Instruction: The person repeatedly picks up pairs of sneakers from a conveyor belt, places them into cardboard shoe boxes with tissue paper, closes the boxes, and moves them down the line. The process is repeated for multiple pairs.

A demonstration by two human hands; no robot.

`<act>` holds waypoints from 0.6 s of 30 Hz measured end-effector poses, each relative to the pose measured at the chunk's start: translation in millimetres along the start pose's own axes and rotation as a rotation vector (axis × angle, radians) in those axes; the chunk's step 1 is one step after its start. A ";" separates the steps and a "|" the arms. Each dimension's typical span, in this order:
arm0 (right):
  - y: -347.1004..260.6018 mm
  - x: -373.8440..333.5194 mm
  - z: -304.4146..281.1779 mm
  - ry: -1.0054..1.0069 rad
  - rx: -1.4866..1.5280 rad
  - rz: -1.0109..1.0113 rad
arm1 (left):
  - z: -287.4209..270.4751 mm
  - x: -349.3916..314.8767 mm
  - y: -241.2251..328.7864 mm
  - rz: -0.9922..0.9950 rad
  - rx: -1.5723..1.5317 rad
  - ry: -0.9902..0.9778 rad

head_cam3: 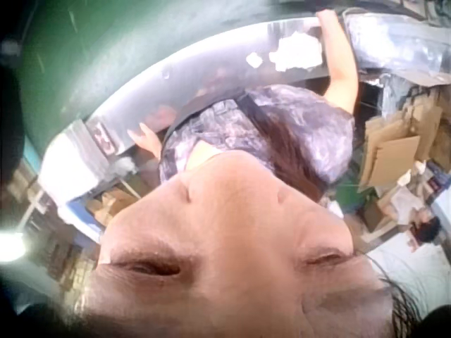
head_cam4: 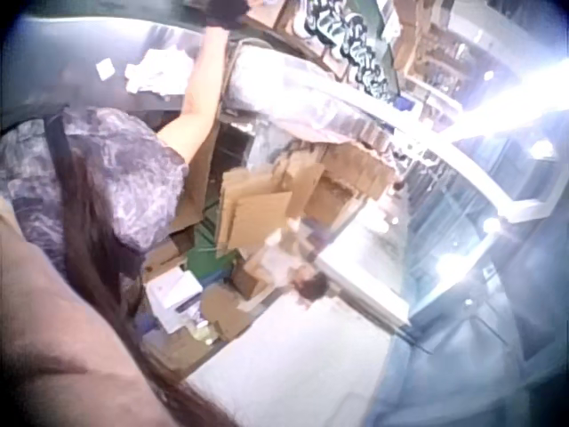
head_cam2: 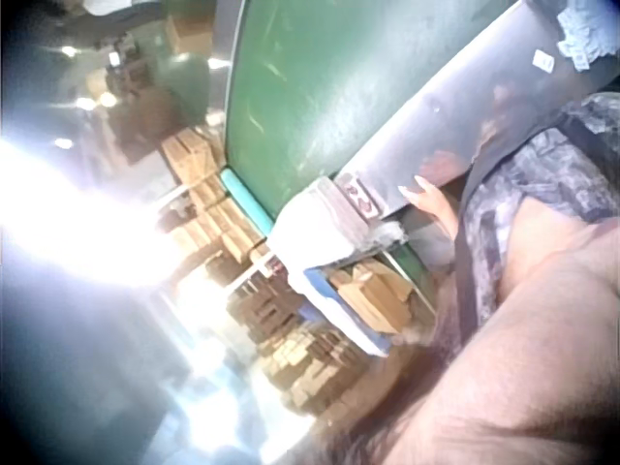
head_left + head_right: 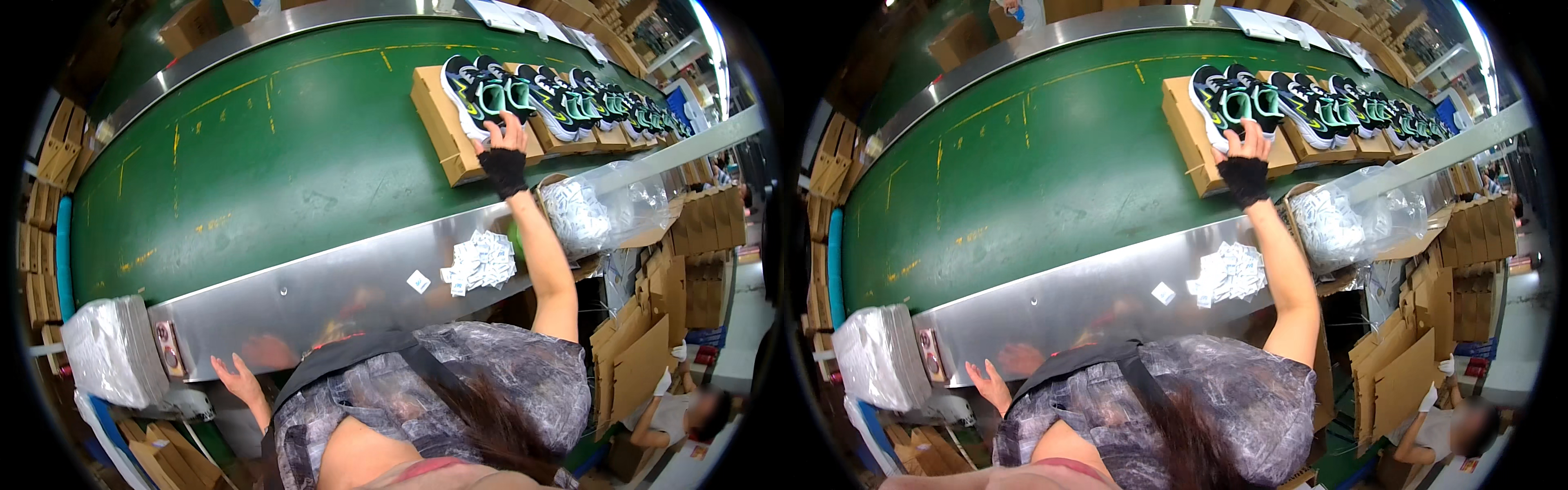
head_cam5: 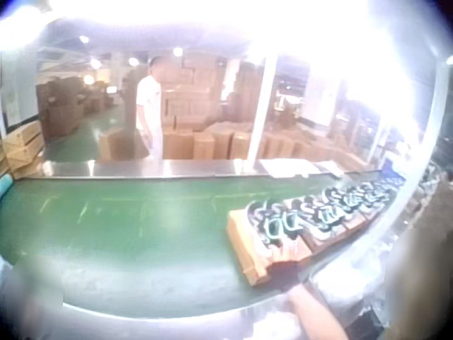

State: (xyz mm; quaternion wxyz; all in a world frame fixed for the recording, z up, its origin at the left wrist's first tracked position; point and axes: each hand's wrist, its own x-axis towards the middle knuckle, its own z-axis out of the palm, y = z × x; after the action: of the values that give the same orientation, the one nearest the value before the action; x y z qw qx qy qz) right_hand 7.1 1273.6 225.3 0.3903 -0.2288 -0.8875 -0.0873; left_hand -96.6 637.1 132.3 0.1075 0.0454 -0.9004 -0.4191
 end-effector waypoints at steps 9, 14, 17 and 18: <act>53.2 87.5 12.5 -0.911 -0.087 0.333 | 10.2 13.8 33.2 -0.064 -0.042 -0.132; -7.9 101.1 -20.3 -0.770 0.249 0.378 | 10.3 25.2 28.6 0.049 -0.029 -0.228; -59.6 124.1 -66.0 -0.896 0.339 0.345 | 10.5 40.4 63.4 0.176 0.081 -0.294; -68.9 120.1 -69.0 -0.833 0.269 0.360 | 12.8 46.6 73.4 0.221 0.121 -0.324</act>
State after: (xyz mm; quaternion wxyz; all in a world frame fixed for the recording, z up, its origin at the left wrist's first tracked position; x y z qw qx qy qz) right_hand -51.4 1230.5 361.8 0.0364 -0.3418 -0.9182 0.1967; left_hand -144.3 686.0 187.6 0.0040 -0.1154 -0.9290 -0.3516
